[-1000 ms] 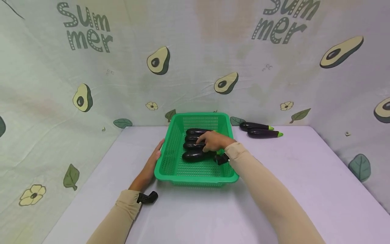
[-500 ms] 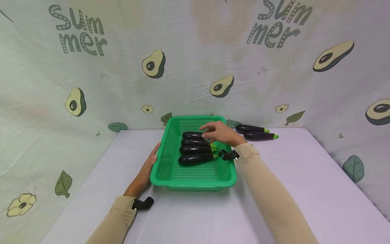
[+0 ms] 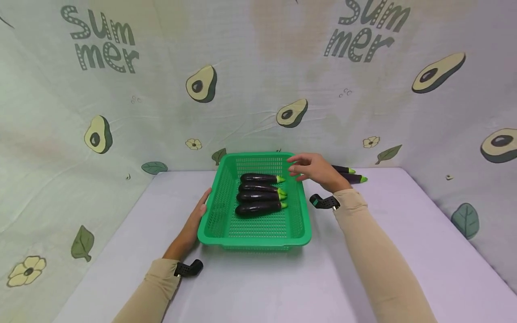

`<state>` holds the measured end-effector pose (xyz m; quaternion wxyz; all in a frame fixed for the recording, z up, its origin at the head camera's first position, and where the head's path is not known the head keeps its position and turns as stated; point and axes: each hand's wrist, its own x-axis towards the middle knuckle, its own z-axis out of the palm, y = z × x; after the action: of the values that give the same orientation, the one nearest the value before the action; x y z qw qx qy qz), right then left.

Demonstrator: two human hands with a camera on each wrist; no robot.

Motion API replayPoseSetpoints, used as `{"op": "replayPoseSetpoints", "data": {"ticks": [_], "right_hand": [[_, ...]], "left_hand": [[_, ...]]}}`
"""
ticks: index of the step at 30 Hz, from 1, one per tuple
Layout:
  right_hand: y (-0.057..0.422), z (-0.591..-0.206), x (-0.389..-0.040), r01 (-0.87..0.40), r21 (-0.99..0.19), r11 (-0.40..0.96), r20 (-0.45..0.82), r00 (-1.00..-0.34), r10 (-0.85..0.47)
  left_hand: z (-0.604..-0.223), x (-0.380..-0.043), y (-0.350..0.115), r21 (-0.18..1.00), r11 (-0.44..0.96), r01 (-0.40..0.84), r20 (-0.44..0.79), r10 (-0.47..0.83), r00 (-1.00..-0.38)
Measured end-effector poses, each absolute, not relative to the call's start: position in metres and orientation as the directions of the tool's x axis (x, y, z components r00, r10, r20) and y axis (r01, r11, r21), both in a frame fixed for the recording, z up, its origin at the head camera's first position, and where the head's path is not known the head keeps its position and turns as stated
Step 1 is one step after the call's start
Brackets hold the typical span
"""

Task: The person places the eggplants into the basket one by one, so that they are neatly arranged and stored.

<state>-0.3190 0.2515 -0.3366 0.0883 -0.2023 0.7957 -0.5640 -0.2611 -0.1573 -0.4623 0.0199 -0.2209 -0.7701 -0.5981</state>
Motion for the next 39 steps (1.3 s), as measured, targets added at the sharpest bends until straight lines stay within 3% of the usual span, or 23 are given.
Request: {"op": "replayPoseSetpoints", "data": {"ticks": [9,17,24,39], "right_hand": [[0.282,-0.346,-0.315,-0.195,-0.916,0.351,0.101,-0.958,-0.27],[0.315,-0.356,-0.312,-0.223,-0.918,0.328,0.165,-0.967,-0.196],[0.335,-0.376,-0.311,-0.182,-0.904,0.387,0.166,-0.983,-0.074],[0.364,-0.39,-0.32,-0.161,-0.806,0.57,0.181,-0.983,-0.022]], "left_hand": [[-0.464,-0.261,-0.158,0.913,0.199,0.356,0.287,0.308,-0.907],[-0.464,-0.261,-0.157,0.911,0.176,0.374,0.309,0.311,-0.899],[-0.463,-0.262,-0.157,0.915,0.177,0.362,0.296,0.315,-0.902],[-0.431,-0.246,-0.153,0.915,0.193,0.355,0.274,0.351,-0.895]]}}
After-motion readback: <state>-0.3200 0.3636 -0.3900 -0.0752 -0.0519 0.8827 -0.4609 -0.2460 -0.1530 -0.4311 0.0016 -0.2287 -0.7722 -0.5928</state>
